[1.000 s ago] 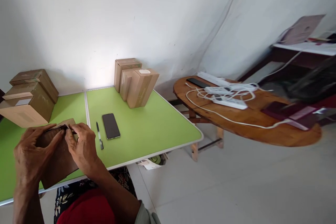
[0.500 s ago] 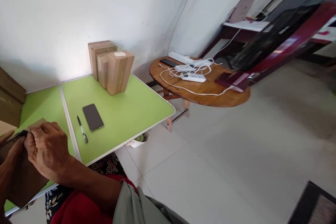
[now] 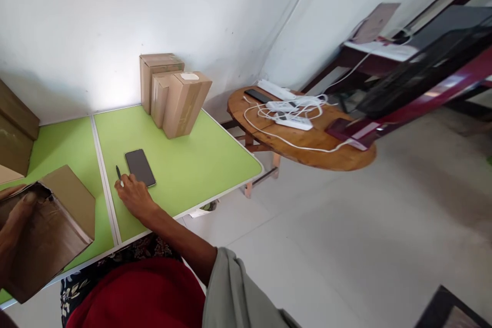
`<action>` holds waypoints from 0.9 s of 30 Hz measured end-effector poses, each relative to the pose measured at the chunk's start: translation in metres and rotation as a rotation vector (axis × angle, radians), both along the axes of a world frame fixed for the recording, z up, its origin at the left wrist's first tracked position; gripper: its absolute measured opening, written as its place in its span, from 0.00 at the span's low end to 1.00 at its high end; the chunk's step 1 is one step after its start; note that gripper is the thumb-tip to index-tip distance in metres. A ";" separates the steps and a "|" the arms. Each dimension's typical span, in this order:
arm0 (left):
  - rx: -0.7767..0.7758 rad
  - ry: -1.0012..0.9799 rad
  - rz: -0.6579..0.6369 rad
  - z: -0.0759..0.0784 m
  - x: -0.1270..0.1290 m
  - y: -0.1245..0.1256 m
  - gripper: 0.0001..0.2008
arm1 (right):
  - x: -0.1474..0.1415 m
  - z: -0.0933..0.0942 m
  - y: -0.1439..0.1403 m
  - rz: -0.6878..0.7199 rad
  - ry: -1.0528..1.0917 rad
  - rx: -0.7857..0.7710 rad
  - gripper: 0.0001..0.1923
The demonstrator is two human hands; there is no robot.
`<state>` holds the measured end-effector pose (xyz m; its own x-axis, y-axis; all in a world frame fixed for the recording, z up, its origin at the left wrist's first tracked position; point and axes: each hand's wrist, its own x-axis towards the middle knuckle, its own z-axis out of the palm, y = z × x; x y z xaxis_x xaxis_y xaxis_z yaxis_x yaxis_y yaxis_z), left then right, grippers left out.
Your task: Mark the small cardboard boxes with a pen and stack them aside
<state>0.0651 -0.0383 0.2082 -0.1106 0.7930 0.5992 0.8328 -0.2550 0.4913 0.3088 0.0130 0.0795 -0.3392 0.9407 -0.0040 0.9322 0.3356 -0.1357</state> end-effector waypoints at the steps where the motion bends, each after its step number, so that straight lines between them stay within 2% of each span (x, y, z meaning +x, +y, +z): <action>1: 0.015 0.004 0.016 0.003 0.004 -0.002 0.27 | -0.002 -0.003 0.003 0.034 -0.038 0.018 0.24; 7: 0.103 0.079 -0.035 0.005 0.005 0.003 0.21 | -0.012 -0.009 0.025 0.218 -0.022 0.063 0.16; 10: 0.131 0.110 -0.071 0.003 0.001 0.006 0.19 | -0.009 -0.010 0.033 0.255 0.047 0.093 0.12; 13: 0.137 0.113 -0.077 0.001 0.001 0.006 0.19 | -0.001 -0.012 0.035 0.188 0.177 0.167 0.12; 17: 0.125 0.098 -0.080 0.001 0.001 0.004 0.18 | 0.005 -0.004 0.026 -0.020 0.409 0.300 0.16; 18: 0.120 0.095 -0.078 0.002 0.001 0.003 0.17 | 0.003 0.002 0.020 -0.076 0.550 0.336 0.19; 20: 0.103 0.089 -0.079 0.003 0.001 0.003 0.17 | -0.007 0.021 0.006 -0.130 1.033 0.382 0.21; 22: 0.094 0.078 -0.083 0.004 0.001 0.002 0.16 | -0.023 0.045 -0.011 -0.058 1.621 0.340 0.18; 23: 0.092 0.073 -0.088 0.004 0.001 0.002 0.16 | -0.032 0.057 -0.019 0.017 1.804 0.280 0.18; 25: 0.084 0.071 -0.099 0.005 0.001 0.001 0.17 | -0.048 0.075 -0.034 0.121 1.966 0.140 0.20; 27: 0.083 0.075 -0.114 0.004 0.000 -0.001 0.17 | -0.061 0.085 -0.044 0.128 2.002 0.056 0.19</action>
<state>0.0656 -0.0388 0.2120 0.0248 0.7450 0.6666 0.8294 -0.3876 0.4023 0.2478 -0.0307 0.1646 0.1221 0.9009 0.4166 -0.5217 0.4153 -0.7452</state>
